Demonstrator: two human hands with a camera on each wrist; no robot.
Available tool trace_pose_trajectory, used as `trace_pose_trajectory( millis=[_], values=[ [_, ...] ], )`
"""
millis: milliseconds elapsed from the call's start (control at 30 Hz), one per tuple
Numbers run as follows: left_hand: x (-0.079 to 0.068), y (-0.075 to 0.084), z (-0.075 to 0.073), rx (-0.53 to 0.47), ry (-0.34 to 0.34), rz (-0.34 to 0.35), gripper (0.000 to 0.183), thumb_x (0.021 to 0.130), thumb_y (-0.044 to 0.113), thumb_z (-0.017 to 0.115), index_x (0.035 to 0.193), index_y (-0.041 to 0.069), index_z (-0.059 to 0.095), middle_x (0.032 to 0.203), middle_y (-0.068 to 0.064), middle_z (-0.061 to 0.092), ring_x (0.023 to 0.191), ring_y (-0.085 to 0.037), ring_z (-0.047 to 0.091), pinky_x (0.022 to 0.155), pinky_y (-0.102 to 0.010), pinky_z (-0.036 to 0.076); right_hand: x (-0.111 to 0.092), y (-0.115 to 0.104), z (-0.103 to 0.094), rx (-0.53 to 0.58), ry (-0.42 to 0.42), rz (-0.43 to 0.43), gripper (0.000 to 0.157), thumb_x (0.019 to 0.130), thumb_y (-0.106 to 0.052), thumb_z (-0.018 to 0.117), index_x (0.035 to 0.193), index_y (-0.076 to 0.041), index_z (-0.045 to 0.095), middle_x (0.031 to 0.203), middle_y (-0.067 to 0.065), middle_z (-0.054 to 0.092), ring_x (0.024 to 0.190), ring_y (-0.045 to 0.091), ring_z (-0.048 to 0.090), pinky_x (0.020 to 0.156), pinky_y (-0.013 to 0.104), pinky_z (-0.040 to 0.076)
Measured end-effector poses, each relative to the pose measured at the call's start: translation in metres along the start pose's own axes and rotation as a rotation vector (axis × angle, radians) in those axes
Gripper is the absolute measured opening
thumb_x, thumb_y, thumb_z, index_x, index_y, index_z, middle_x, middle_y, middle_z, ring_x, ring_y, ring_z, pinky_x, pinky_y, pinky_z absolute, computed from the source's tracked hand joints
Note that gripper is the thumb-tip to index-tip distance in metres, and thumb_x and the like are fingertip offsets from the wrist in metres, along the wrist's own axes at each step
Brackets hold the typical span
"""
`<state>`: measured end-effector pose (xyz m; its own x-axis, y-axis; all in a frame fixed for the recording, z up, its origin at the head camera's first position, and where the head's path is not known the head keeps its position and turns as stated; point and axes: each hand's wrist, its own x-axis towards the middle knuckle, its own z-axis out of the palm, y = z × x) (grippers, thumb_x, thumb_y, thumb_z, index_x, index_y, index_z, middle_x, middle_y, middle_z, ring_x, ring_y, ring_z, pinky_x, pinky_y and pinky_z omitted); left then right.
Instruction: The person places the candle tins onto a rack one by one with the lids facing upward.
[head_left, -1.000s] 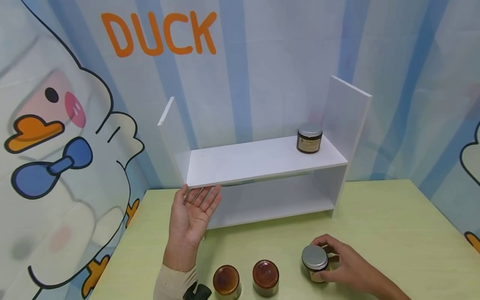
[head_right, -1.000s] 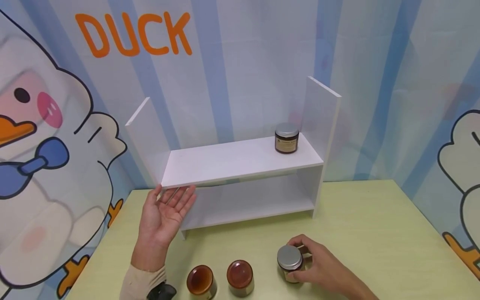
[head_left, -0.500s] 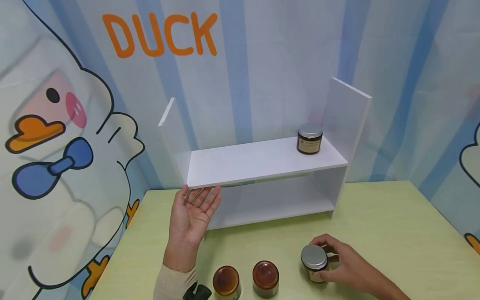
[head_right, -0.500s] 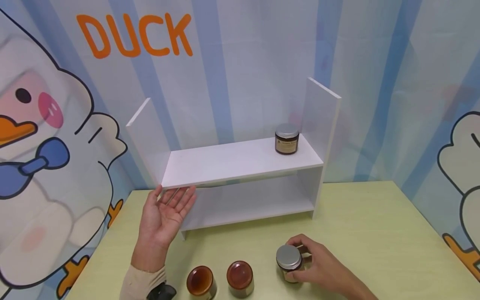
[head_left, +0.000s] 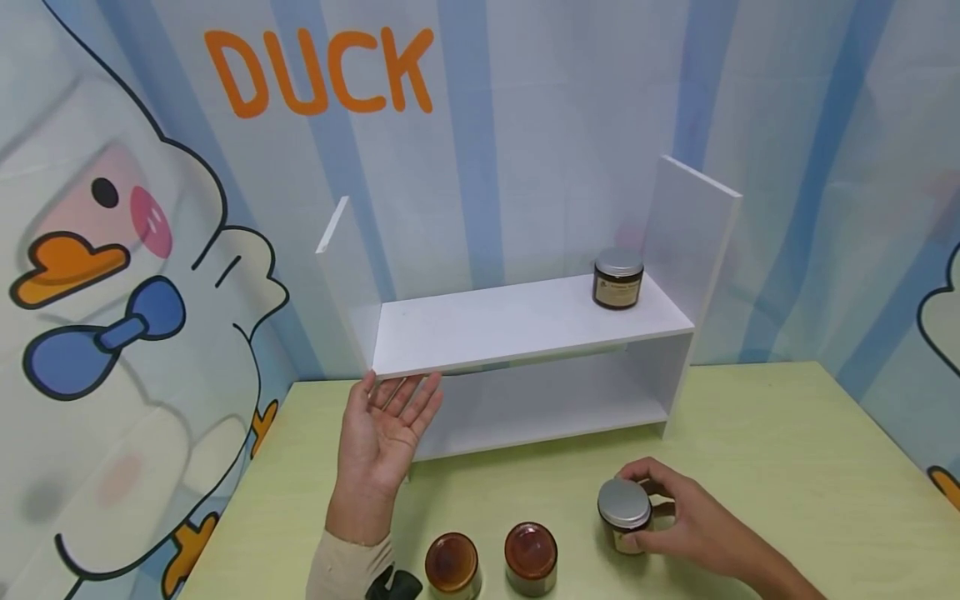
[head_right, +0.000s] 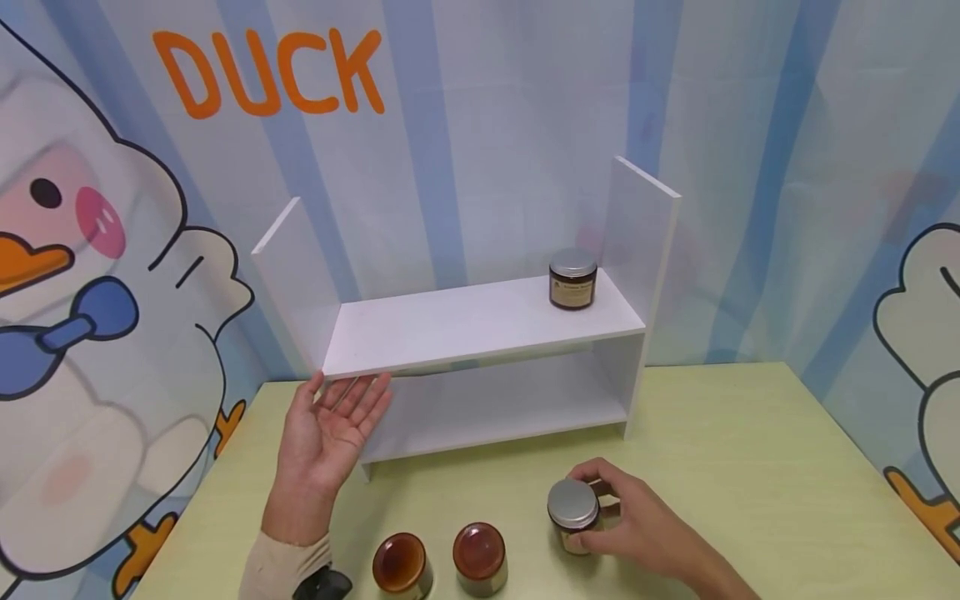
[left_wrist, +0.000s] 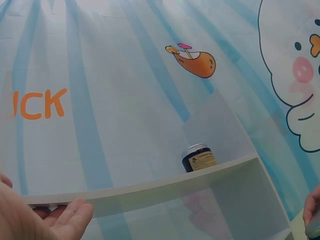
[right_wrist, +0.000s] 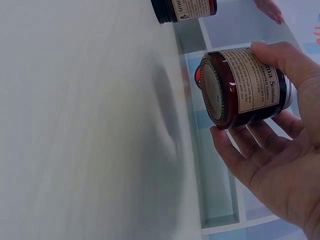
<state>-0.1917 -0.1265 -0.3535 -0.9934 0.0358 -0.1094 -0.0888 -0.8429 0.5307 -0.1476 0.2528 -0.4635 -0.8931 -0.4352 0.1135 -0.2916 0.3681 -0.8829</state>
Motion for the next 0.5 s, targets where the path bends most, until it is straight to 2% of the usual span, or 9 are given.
trace_pose_trajectory(
  millis=[500],
  values=[
    [-0.002, -0.001, 0.0, 0.017, -0.009, 0.007, 0.046, 0.111, 0.04, 0.037, 0.144, 0.008, 0.04, 0.129, -0.011, 0.057, 0.118, -0.03, 0.067, 0.105, -0.043, 0.052, 0.01, -0.012, -0.006, -0.054, 0.066, -0.063, 0.056, 0.081, -0.026, 0.089, 0.126, -0.018, 0.056, 0.118, 0.003, 0.063, 0.101, 0.014, 0.064, 0.086, 0.029, 0.057]
  ],
)
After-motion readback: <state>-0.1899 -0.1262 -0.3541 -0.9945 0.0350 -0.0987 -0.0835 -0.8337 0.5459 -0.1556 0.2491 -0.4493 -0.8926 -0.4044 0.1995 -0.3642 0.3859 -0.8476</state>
